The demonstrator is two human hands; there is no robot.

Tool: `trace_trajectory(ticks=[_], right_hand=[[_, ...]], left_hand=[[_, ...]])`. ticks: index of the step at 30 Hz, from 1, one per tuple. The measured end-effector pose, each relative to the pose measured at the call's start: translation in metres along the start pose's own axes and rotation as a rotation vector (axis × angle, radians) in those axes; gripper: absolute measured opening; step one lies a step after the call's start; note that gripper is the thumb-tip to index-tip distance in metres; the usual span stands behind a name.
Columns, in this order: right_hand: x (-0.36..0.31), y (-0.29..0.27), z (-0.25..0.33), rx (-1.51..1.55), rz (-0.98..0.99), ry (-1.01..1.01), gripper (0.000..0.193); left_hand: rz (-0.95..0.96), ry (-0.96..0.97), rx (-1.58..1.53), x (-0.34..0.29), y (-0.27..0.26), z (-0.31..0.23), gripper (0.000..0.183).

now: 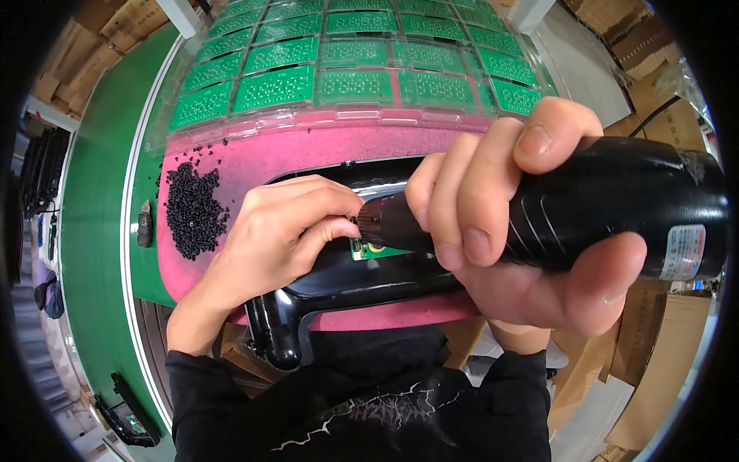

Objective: Installing circuit boards into plastic housings using an electric screwdriver.

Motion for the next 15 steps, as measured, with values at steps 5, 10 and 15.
trace_trajectory(ticks=[5, 10, 15], right_hand=[[-0.002, 0.003, -0.007, -0.073, -0.142, 0.1, 0.052], [-0.005, 0.01, -0.021, -0.178, -0.196, 0.132, 0.053], [-0.008, 0.012, -0.033, -0.209, -0.141, 0.151, 0.048]], left_hand=[[-0.163, 0.046, 0.242, 0.001, -0.013, -0.003, 0.007], [-0.174, -0.074, 0.218, 0.001, -0.013, 0.003, 0.008], [-0.114, -0.134, 0.248, -0.004, -0.013, 0.002, 0.009]])
Point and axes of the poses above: each hand's wrist, its own x-axis towards the middle knuckle, its own y-axis out of the palm, z = x × y, the point moved 3 cm from there along x, towards the middle knuckle, and after that the axes turned 12 degrees about -x, right-handed, at the moved point
